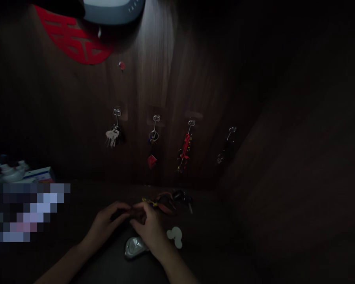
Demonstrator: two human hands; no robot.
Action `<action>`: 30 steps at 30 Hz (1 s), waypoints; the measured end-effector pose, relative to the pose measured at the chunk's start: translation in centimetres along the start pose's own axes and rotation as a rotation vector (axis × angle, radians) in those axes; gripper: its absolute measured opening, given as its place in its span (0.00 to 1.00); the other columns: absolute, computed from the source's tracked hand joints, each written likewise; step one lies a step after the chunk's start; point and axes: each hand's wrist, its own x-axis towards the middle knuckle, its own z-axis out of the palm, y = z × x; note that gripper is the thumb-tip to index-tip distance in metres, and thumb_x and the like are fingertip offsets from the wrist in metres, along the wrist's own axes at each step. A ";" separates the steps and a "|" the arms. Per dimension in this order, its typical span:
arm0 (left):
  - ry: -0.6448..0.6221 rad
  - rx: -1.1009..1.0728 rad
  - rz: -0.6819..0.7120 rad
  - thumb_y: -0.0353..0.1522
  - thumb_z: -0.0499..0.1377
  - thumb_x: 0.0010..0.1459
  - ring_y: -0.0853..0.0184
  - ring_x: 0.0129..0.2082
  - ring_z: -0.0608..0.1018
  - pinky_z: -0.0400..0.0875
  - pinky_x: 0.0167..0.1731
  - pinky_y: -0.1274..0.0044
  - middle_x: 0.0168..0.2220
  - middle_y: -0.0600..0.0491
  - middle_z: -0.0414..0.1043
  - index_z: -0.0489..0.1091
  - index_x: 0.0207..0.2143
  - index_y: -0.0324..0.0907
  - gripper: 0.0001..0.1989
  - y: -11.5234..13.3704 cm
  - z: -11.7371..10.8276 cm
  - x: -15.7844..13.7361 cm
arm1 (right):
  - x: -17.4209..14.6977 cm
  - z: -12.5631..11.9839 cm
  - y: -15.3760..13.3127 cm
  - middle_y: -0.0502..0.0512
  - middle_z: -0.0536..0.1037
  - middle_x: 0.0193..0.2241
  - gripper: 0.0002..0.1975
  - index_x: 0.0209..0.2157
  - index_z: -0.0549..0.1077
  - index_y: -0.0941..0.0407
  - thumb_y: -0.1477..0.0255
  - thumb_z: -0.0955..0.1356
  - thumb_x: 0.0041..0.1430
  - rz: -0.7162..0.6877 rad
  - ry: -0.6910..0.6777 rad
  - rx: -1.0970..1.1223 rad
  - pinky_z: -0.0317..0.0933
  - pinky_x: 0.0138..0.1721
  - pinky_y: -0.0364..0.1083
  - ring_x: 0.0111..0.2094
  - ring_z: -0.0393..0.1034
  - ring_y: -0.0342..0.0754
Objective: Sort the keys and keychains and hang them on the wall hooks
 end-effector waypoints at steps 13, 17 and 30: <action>0.090 -0.140 -0.121 0.34 0.58 0.52 0.65 0.36 0.77 0.70 0.40 0.75 0.33 0.55 0.76 0.72 0.37 0.46 0.08 0.5 0.2 0.1 | -0.2 -0.1 0.2 0.50 0.76 0.26 0.04 0.32 0.69 0.55 0.70 0.63 0.56 -0.047 0.024 -0.013 0.60 0.27 0.42 0.25 0.70 0.44; 0.119 -0.376 -0.273 0.34 0.61 0.50 0.66 0.35 0.76 0.69 0.38 0.76 0.30 0.56 0.74 0.71 0.37 0.44 0.10 1.0 0.0 0.5 | 0.1 0.0 0.3 0.50 0.76 0.24 0.11 0.38 0.69 0.57 0.65 0.65 0.54 0.099 -0.057 0.244 0.57 0.22 0.41 0.21 0.68 0.42; 0.029 -1.000 -0.445 0.33 0.66 0.47 0.66 0.41 0.76 0.65 0.45 0.73 0.42 0.50 0.76 0.68 0.46 0.45 0.22 0.9 -0.4 0.6 | 0.3 -0.3 -0.3 0.44 0.70 0.19 0.15 0.31 0.68 0.56 0.62 0.71 0.44 0.198 -0.082 0.419 0.53 0.21 0.39 0.19 0.62 0.39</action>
